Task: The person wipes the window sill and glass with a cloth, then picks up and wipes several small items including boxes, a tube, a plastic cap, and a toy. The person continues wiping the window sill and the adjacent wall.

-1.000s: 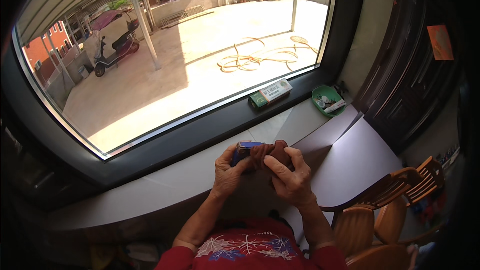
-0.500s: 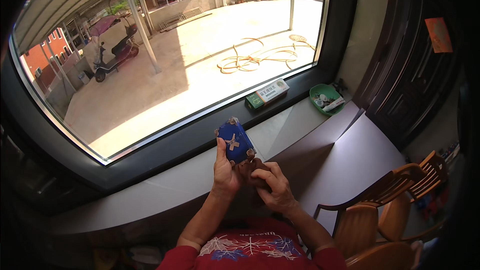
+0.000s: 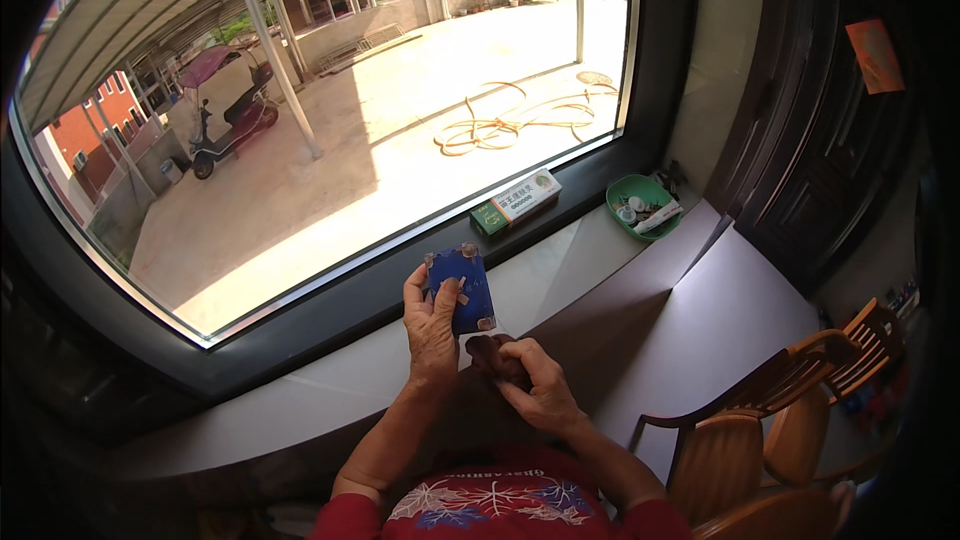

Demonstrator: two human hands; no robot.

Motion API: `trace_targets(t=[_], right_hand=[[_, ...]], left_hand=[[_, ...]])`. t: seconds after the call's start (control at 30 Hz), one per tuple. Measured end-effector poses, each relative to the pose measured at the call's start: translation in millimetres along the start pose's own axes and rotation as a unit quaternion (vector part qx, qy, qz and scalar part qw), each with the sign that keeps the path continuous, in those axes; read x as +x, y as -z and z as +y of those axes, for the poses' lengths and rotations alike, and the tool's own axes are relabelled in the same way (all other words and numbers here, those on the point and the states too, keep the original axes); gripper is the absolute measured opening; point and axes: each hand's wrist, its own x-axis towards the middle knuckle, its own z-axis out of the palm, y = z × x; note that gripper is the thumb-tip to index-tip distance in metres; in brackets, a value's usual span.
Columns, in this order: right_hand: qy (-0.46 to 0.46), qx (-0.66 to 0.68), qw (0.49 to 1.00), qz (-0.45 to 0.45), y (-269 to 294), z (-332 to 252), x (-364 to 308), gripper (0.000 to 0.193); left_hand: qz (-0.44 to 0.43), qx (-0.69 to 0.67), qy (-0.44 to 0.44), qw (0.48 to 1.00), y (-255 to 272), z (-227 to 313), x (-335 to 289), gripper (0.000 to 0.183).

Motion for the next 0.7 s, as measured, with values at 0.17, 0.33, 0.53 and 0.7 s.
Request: trace_targets(t=[0.17, 0.33, 0.53, 0.7], right_hand=[[-0.031, -0.023, 0.998, 0.039, 36.6, 1.9, 4.9, 0.040], [-0.025, -0.045, 0.997, 0.060, 77.0, 21.9, 4.0, 0.039], [-0.039, -0.004, 0.998, 0.044, 99.0, 47.1, 15.2, 0.037], [-0.031, -0.006, 0.999, 0.012, 106.5, 51.1, 24.6, 0.037]], left_hand=[[-0.086, 0.115, -0.039, 0.989, -2.2, 26.4, 34.6, 0.041], [-0.062, 0.277, -0.085, 0.955, 14.5, 42.7, 54.0, 0.039], [-0.156, 0.442, -0.114, 0.876, 42.7, 35.4, 83.6, 0.042], [-0.155, 0.487, -0.136, 0.848, 27.3, 29.4, 98.3, 0.034]])
